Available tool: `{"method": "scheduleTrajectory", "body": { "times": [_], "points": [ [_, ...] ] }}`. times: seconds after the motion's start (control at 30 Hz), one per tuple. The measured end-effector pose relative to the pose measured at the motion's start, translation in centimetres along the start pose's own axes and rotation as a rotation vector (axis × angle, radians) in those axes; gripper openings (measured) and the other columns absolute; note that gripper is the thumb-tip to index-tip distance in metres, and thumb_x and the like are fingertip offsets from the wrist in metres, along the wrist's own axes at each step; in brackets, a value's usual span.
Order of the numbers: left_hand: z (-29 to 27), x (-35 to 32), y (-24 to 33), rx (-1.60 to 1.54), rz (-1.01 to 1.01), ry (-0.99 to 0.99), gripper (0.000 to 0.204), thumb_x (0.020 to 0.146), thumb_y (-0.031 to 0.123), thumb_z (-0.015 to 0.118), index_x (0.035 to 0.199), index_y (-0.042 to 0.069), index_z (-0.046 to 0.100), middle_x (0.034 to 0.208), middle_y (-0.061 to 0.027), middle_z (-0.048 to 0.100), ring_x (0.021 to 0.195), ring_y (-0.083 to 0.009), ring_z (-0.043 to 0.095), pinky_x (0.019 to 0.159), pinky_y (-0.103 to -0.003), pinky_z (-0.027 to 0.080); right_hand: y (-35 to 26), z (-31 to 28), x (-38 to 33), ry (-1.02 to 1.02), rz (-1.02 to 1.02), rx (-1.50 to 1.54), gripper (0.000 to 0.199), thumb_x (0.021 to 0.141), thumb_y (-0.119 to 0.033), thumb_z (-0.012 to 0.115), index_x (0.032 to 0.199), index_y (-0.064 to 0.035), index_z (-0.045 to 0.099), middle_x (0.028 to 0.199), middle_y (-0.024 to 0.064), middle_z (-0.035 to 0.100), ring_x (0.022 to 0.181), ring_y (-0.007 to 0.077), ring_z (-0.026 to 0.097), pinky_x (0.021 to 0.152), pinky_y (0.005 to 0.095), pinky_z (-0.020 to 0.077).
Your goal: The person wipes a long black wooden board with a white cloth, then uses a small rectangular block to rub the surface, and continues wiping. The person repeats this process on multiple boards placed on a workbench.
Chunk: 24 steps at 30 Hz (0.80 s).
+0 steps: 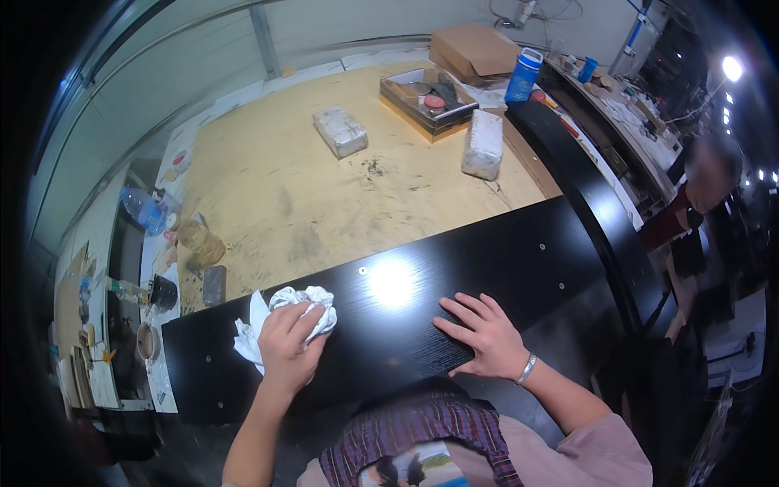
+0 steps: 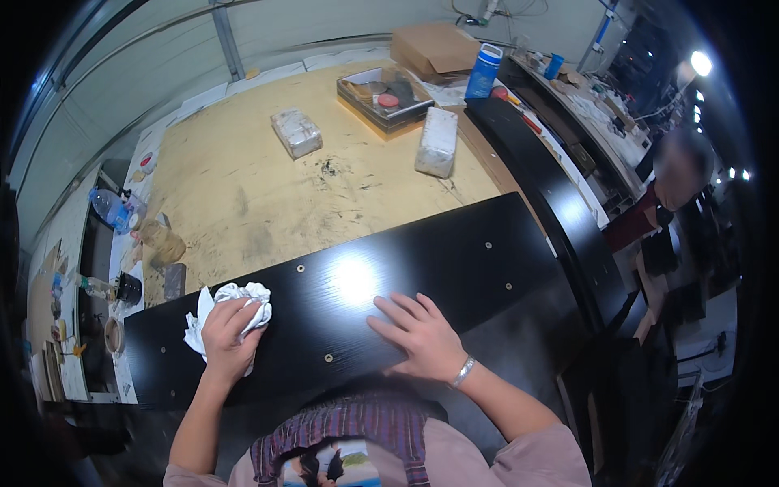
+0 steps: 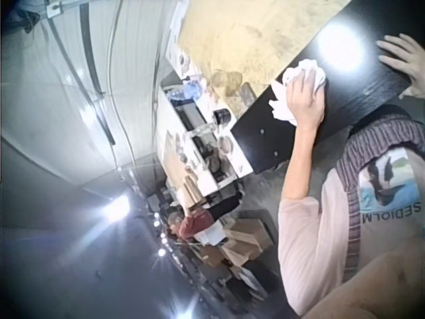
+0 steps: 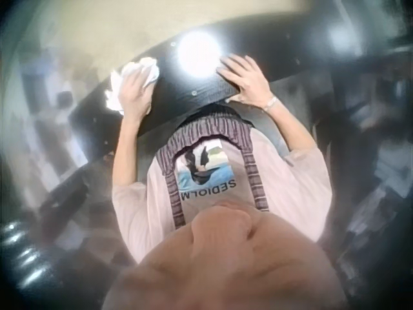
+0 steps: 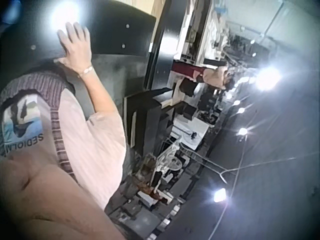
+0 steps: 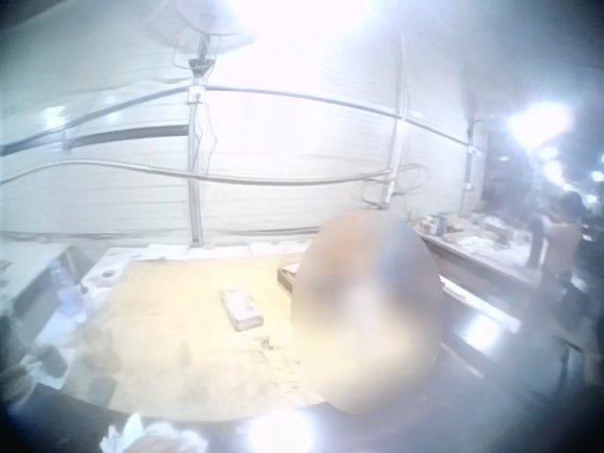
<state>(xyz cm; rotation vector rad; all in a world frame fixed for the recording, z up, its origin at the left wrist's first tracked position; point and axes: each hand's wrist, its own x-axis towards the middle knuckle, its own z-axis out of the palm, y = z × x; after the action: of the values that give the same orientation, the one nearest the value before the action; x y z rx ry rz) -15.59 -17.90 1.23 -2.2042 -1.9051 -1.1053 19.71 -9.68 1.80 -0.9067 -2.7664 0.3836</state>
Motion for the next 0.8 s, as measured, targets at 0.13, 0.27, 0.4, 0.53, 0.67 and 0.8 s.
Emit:
{"method": "scheduleTrajectory", "body": {
  "times": [0.13, 0.27, 0.4, 0.53, 0.67, 0.8],
  "points": [
    [-2.0, -1.0, 1.1, 0.091, -0.102, -0.017, 0.049, 0.068, 0.012, 0.086, 0.115, 0.008, 0.075, 0.112, -0.0123, 0.071, 0.106, -0.0346, 0.065, 0.093, -0.045, 0.051, 0.0, 0.1, 0.6, -0.005, -0.031, -0.014, 0.089, 0.069, -0.061, 0.084, 0.144, -0.0177, 0.061, 0.157, 0.0117, 0.049, 0.144, 0.0351, 0.045, 0.118, 0.0572, 0.0338],
    [-2.4, -0.7, 4.4, 0.247, -0.109, -0.075, 0.074, 0.073, 0.049, 0.085, 0.136, 0.015, 0.067, 0.137, -0.0111, 0.064, 0.134, -0.0368, 0.052, 0.113, -0.063, 0.027, 0.5, 0.8, 0.6, 0.052, -0.064, -0.031, 0.088, 0.079, -0.079, 0.067, 0.136, -0.0127, 0.067, 0.151, 0.0168, 0.055, 0.141, 0.0402, 0.048, 0.117, 0.0589, 0.0313],
    [-8.6, -1.5, 4.1, 0.246, -0.163, 0.198, 0.05, 0.075, 0.024, 0.084, 0.121, 0.011, 0.074, 0.122, -0.0104, 0.071, 0.118, -0.0327, 0.066, 0.112, -0.052, 0.036, -0.3, 0.9, -0.4, 0.038, -0.013, -0.003, 0.087, 0.088, -0.078, 0.055, 0.139, -0.009, 0.064, 0.154, 0.0195, 0.052, 0.144, 0.0425, 0.045, 0.118, 0.0608, 0.0279],
    [-15.3, -7.4, -3.5, 0.171, -0.593, 0.643, 0.025, 0.088, 0.005, 0.075, 0.112, 0.0, 0.075, 0.114, -0.0137, 0.075, 0.106, -0.0276, 0.07, 0.096, -0.037, 0.053, 0.1, 0.8, -0.3, -0.021, 0.023, 0.007, 0.083, 0.092, -0.073, 0.053, 0.144, -0.0086, 0.06, 0.158, 0.0187, 0.047, 0.148, 0.0424, 0.039, 0.121, 0.0608, 0.0241],
    [-21.6, -18.0, -13.8, 0.178, -0.894, 0.836, 0.027, 0.093, 0.011, 0.074, 0.116, -0.002, 0.075, 0.106, -0.013, 0.078, 0.097, -0.0215, 0.073, 0.089, -0.034, 0.054, -0.2, 0.3, 0.5, -0.05, 0.057, 0.126, 0.076, 0.093, -0.064, 0.059, 0.142, -0.0062, 0.06, 0.158, 0.0182, 0.048, 0.149, 0.0421, 0.038, 0.122, 0.0592, 0.0234],
    [-21.7, -24.7, -21.0, 0.397, -1.121, 0.654, 0.03, 0.087, 0.014, 0.078, 0.116, 0.005, 0.077, 0.112, -0.0167, 0.076, 0.104, -0.0287, 0.074, 0.093, -0.038, 0.055, -1.4, 0.9, 0.7, 0.21, 0.159, 0.296, 0.045, 0.097, -0.032, 0.065, 0.125, 0.0036, 0.068, 0.136, 0.0211, 0.064, 0.129, 0.0376, 0.059, 0.112, 0.0451, 0.0427]
  ]
}}
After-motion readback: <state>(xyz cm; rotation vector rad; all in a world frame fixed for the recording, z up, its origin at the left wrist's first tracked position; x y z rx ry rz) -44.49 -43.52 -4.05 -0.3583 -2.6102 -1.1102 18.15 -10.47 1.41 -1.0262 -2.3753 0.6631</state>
